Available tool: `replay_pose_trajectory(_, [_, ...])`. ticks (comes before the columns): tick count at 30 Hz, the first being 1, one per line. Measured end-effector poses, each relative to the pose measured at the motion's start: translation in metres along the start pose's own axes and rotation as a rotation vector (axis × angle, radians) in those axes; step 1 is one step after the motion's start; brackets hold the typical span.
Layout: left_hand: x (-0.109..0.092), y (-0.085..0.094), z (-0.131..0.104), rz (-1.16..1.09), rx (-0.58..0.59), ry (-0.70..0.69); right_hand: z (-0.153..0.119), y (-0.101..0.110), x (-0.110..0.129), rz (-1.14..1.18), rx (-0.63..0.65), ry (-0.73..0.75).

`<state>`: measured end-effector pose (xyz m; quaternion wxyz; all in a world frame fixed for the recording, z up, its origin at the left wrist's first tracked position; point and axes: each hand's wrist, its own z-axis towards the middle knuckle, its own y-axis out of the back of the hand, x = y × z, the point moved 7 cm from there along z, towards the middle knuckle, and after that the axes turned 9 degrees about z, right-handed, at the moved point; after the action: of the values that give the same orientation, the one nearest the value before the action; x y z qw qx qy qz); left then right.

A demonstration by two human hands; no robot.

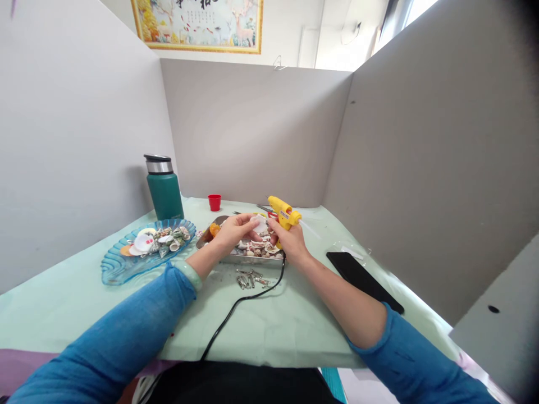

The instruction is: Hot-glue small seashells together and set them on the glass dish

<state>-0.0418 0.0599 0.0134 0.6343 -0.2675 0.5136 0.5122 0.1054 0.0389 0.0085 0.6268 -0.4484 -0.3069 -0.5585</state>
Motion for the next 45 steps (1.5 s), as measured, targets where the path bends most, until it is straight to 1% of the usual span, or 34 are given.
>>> replay_pose_trajectory(5, [0.001,0.001,0.000,-0.017,-0.017,0.019,-0.001,-0.002,-0.001,-0.047,0.034,0.008])
replay_pose_trajectory(10, [0.003,0.003,0.000,-0.036,-0.061,0.035,-0.001,-0.002,0.000,-0.080,0.064,0.015])
replay_pose_trajectory(14, [0.001,0.003,-0.001,-0.039,-0.058,0.035,-0.001,-0.001,-0.001,-0.124,0.050,0.014])
replay_pose_trajectory(16, [-0.001,0.001,-0.002,-0.015,-0.042,0.030,-0.002,0.000,-0.001,-0.139,0.041,0.012])
replay_pose_trajectory(20, [-0.006,-0.001,-0.004,-0.004,-0.020,0.008,-0.003,-0.001,0.001,-0.146,0.062,0.015])
replay_pose_trajectory(29, [-0.012,0.000,-0.004,0.056,-0.084,-0.028,-0.005,-0.006,0.006,-0.213,0.124,0.048])
replay_pose_trajectory(35, [-0.015,0.001,-0.005,0.078,-0.106,-0.063,-0.007,-0.010,0.010,-0.196,0.148,0.054])
replay_pose_trajectory(39, [-0.017,0.002,-0.005,0.092,-0.102,-0.075,-0.009,-0.011,0.013,-0.234,0.140,0.044])
replay_pose_trajectory(45, [-0.014,0.000,-0.006,0.068,-0.064,-0.037,-0.009,-0.011,0.013,-0.238,0.133,0.040])
